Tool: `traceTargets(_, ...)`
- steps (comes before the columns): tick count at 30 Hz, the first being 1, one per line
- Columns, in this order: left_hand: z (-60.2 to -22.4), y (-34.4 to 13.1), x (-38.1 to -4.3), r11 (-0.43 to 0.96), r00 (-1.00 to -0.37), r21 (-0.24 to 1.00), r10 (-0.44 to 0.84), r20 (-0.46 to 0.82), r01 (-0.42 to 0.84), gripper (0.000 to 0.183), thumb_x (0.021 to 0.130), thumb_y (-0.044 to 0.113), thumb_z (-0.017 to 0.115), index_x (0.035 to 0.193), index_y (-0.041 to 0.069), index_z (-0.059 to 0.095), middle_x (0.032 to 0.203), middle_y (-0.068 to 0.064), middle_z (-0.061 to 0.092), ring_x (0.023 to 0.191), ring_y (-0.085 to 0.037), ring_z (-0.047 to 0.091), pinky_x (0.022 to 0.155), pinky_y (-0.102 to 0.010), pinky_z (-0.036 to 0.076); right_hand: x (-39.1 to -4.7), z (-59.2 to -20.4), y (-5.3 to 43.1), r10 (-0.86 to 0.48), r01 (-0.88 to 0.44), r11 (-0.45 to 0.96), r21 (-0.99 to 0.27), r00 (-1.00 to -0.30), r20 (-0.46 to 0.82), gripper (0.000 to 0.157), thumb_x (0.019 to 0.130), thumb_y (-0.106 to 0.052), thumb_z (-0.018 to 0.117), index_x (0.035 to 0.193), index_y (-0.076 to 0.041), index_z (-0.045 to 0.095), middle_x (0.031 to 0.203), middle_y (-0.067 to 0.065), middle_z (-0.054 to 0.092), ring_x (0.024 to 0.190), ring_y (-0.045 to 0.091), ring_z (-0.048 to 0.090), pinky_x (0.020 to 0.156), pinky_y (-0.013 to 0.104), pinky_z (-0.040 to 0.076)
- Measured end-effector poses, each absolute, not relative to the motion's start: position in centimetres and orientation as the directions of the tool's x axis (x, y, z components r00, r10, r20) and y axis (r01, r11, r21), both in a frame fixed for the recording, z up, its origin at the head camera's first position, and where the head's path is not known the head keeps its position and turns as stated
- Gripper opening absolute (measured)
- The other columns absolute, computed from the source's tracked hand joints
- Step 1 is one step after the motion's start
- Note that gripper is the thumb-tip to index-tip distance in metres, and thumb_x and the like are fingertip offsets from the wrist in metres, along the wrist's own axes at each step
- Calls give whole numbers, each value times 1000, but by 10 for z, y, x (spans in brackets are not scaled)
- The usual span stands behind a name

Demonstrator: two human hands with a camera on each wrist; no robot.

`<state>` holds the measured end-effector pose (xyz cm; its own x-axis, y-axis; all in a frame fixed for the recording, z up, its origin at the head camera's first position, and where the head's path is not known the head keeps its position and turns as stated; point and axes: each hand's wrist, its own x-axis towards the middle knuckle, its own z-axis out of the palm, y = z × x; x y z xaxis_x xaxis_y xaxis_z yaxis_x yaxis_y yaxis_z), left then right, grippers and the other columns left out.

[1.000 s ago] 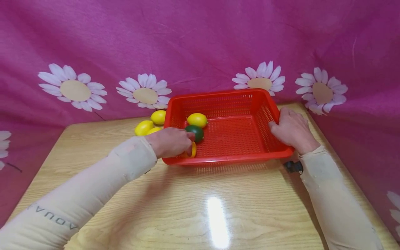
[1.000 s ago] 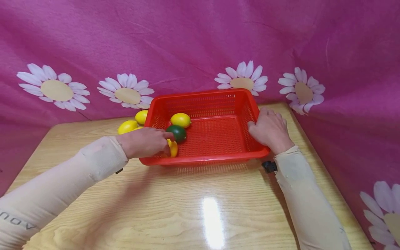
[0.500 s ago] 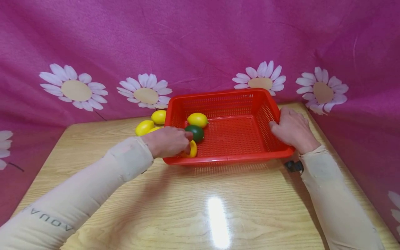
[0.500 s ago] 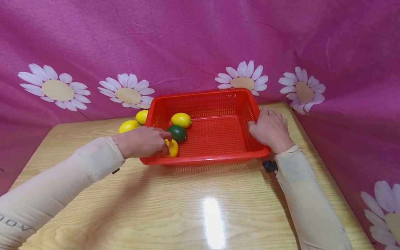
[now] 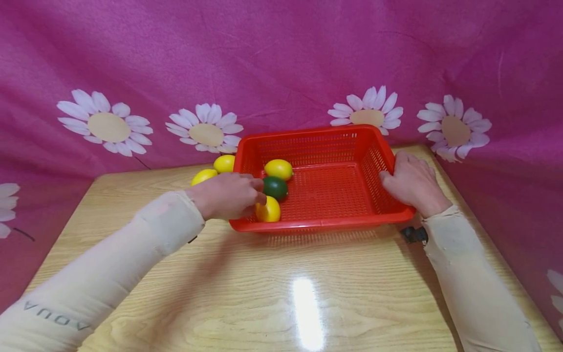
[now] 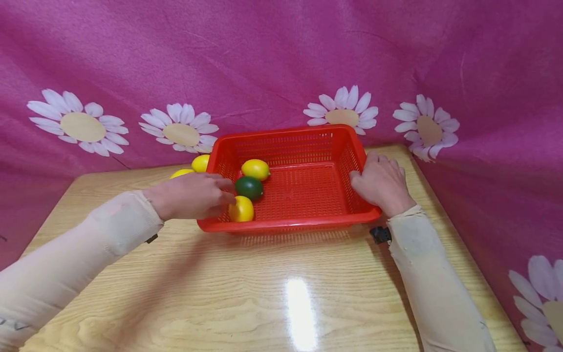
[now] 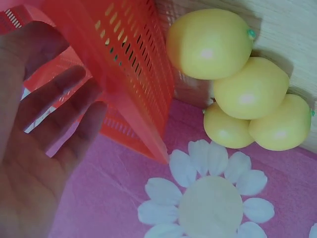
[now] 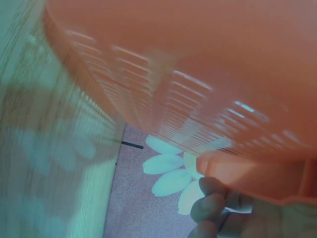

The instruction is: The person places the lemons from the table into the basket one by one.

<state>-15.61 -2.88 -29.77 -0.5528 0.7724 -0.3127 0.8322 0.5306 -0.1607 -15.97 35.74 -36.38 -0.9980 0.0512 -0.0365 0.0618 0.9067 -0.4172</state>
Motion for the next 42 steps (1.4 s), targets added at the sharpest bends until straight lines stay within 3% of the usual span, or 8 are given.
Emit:
traceTargets(11, -290, -46, -157, 510, -542, -198, 822, -177, 837, 33, 89, 19, 79, 122, 18, 75, 108, -6, 74, 96, -24, 68, 85, -38, 63, -161, -364, 358, 51, 71, 912, -404, -997, -59, 49, 94, -26, 58, 125, 10, 45, 110, 28, 53, 99, 44, 46, 82, 56, 42)
traceTargets(18, -284, -53, -156, 560, -589, -189, 787, -184, 807, 43, 87, 22, 82, 129, 18, 73, 121, -8, 75, 110, -28, 70, 92, -43, 64, -161, -365, 359, 60, 77, 911, -406, -997, -54, 48, 93, -25, 62, 124, 8, 46, 109, 27, 55, 97, 43, 49, 81, 55, 44)
traceTargets(27, -281, -66, -158, 582, -611, -198, 779, -141, 789, 38, 89, 21, 80, 126, 16, 74, 115, -8, 75, 103, -27, 70, 89, -43, 64, -161, -365, 357, 56, 74, 910, -408, -997, -56, 50, 92, -24, 63, 125, 9, 45, 110, 28, 55, 97, 43, 48, 82, 56, 45)
traceTargets(36, -277, -78, -161, 648, -672, -184, 730, -129, 739, 39, 89, 21, 79, 128, 16, 74, 122, -11, 75, 115, -32, 68, 97, -49, 61, -161, -364, 357, 58, 76, 910, -407, -997, -57, 51, 92, -25, 63, 125, 9, 45, 110, 28, 54, 96, 43, 48, 80, 55, 45)
traceTargets(42, -278, -87, -161, 654, -680, -193, 723, -123, 731, 39, 89, 19, 79, 128, 17, 74, 118, -11, 75, 111, -32, 67, 94, -49, 62, -161, -365, 356, 55, 67, 916, -395, -998, -43, 49, 92, -25, 62, 123, 10, 45, 107, 28, 54, 95, 43, 48, 79, 54, 44)
